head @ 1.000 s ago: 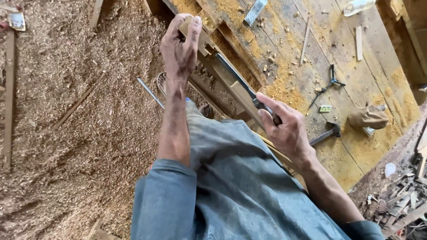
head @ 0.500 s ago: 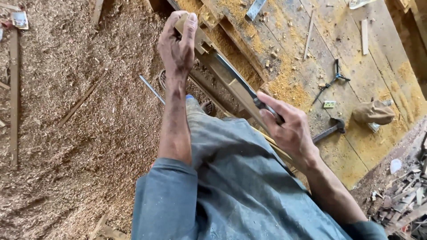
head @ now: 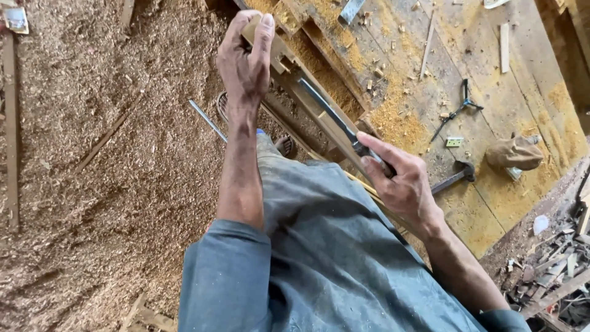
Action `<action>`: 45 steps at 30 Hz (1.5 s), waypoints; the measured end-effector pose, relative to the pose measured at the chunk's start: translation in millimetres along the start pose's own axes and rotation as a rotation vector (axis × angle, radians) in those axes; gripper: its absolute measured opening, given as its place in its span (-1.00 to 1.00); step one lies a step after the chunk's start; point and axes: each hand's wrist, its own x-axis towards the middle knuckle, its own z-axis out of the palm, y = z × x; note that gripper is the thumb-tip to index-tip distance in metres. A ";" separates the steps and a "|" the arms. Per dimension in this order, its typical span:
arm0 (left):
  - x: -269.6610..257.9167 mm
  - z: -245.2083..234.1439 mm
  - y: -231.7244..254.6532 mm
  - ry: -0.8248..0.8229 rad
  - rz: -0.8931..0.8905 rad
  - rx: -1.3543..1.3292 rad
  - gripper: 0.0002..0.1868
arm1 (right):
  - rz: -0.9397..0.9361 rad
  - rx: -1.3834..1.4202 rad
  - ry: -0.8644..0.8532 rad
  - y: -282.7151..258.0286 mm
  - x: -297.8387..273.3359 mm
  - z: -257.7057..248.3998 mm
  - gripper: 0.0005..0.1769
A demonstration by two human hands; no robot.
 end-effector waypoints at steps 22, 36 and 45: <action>0.5 1.9 -4.5 0.020 -0.046 0.049 -0.73 | 0.091 0.005 0.023 -13.9 7.6 2.5 -0.52; 1.4 4.2 -14.0 0.028 0.026 -0.014 -0.79 | 0.407 0.774 -0.120 3.6 20.1 2.1 -0.46; 1.2 8.0 -16.5 0.019 0.011 0.044 -0.78 | -0.015 -0.100 0.031 -12.4 18.3 7.4 -0.49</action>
